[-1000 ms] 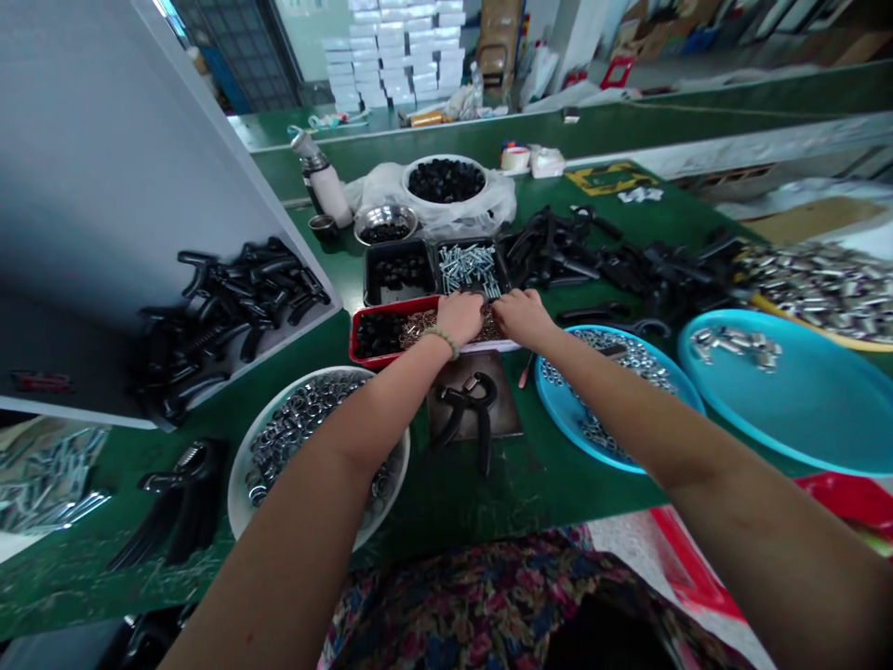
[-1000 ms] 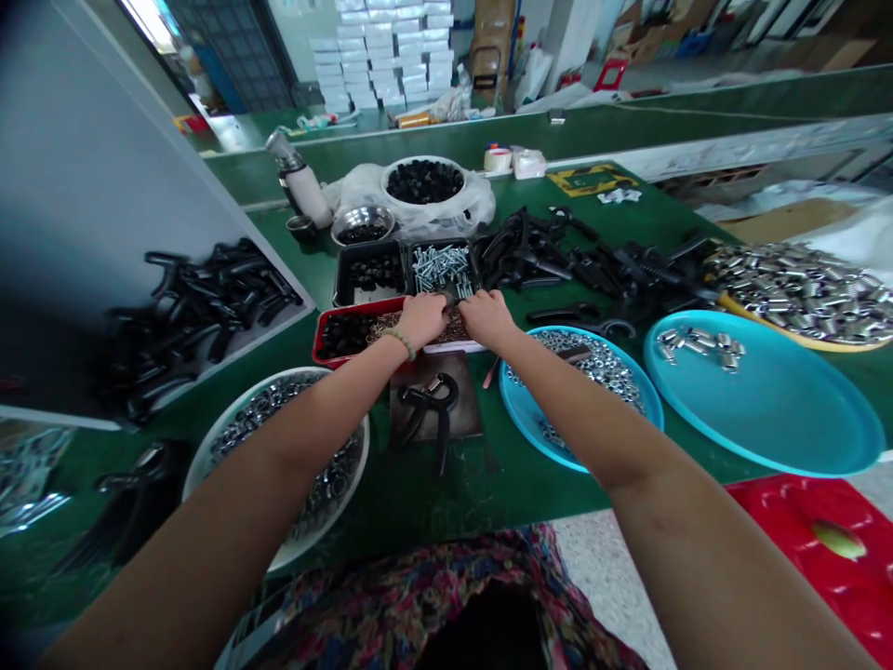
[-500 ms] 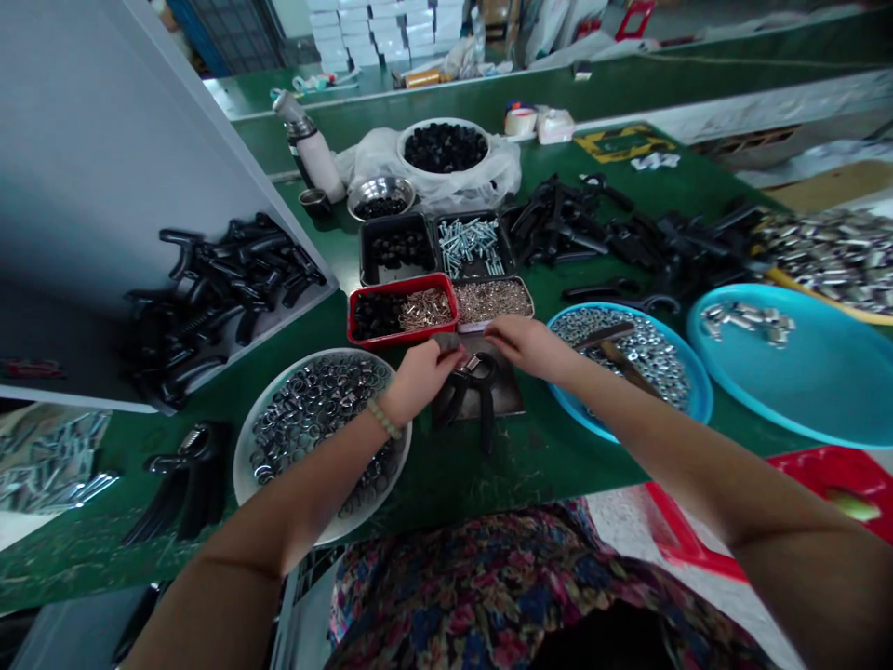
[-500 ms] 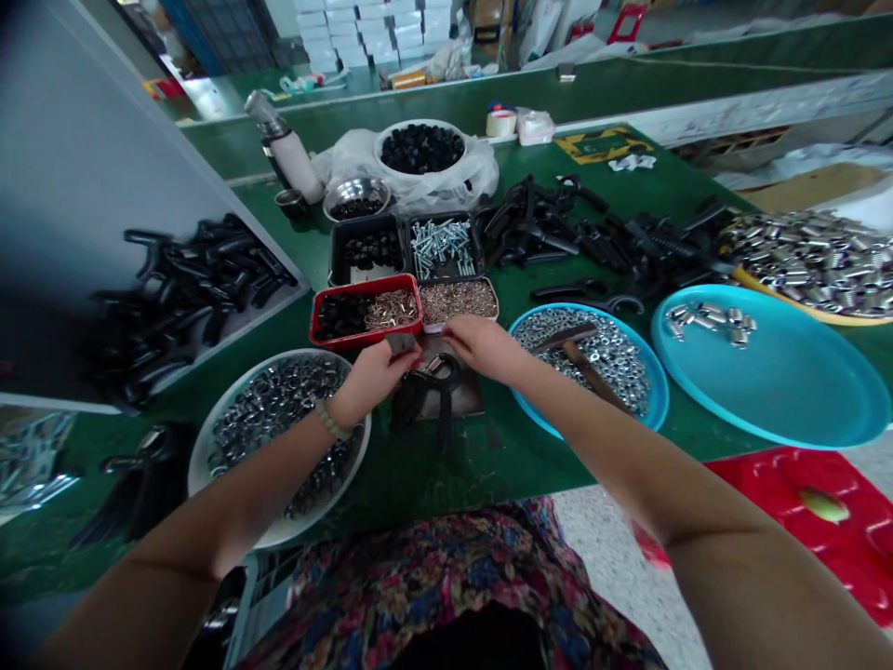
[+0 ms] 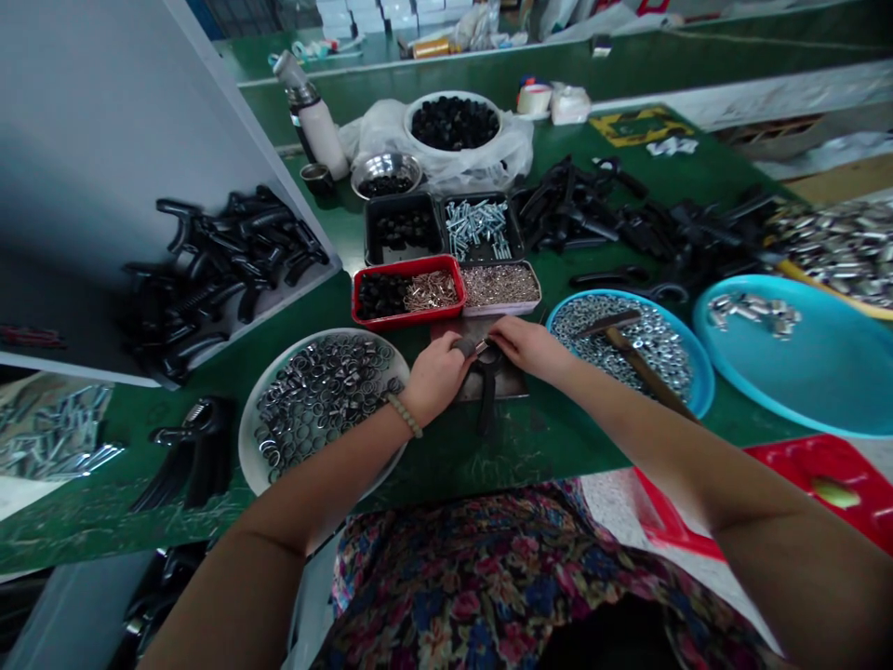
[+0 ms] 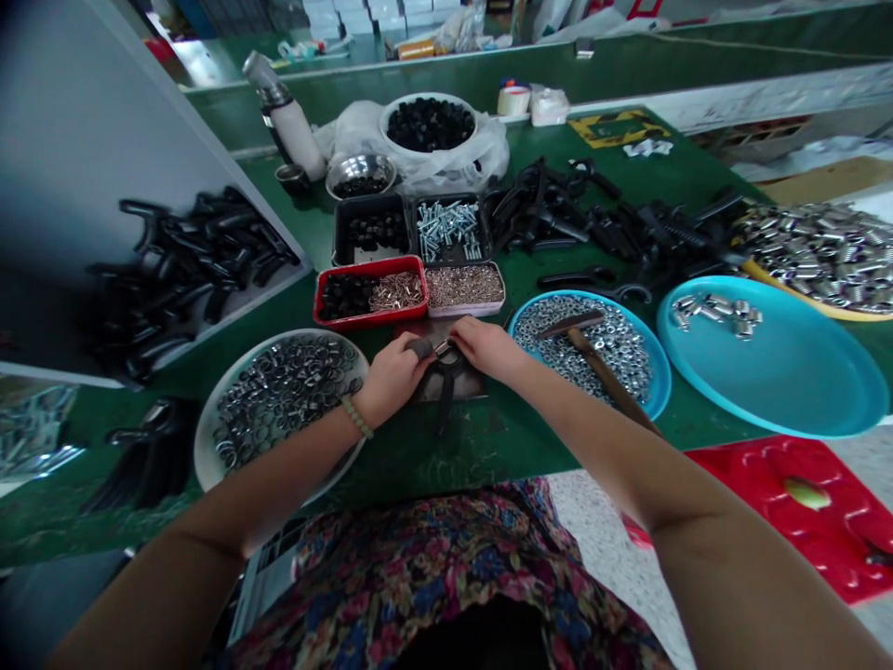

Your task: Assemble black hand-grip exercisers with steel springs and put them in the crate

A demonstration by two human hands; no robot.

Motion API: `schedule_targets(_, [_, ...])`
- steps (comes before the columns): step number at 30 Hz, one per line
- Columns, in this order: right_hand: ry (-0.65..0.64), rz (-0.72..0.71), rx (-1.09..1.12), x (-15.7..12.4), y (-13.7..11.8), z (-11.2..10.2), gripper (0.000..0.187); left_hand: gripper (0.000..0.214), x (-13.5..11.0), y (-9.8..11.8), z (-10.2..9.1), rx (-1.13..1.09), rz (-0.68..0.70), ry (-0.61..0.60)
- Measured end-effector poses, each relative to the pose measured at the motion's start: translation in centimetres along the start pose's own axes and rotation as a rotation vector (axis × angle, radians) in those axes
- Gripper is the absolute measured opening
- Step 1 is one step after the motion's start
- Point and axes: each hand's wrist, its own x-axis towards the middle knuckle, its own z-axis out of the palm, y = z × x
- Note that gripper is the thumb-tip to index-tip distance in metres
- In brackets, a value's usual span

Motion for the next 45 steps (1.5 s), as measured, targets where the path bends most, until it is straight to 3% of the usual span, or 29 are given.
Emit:
schedule_targets(13, [0.043, 0.038, 0.048, -0.2, 0.1, 0.4, 0.018, 0.029, -0.3, 0.4, -0.1, 0.068, 0.007, -0.042])
schedule_targets(24, [0.029, 0.075, 0.061, -0.1, 0.2, 0.6, 0.019, 0.022, -1.1, 0.5, -0.7, 0.134, 0.142, -0.131])
schedule_targets(34, [-0.118, 0.042, -0.353, 0.0, -1.7, 0.3, 0.023, 0.023, -2.4, 1.4, -1.3, 0.062, 0.091, -0.186])
schedule_targets(45, [0.026, 0.223, -0.008, 0.1, -0.4, 0.9, 0.014, 0.025, -2.6, 1.9, -1.1, 0.046, 0.083, -0.170])
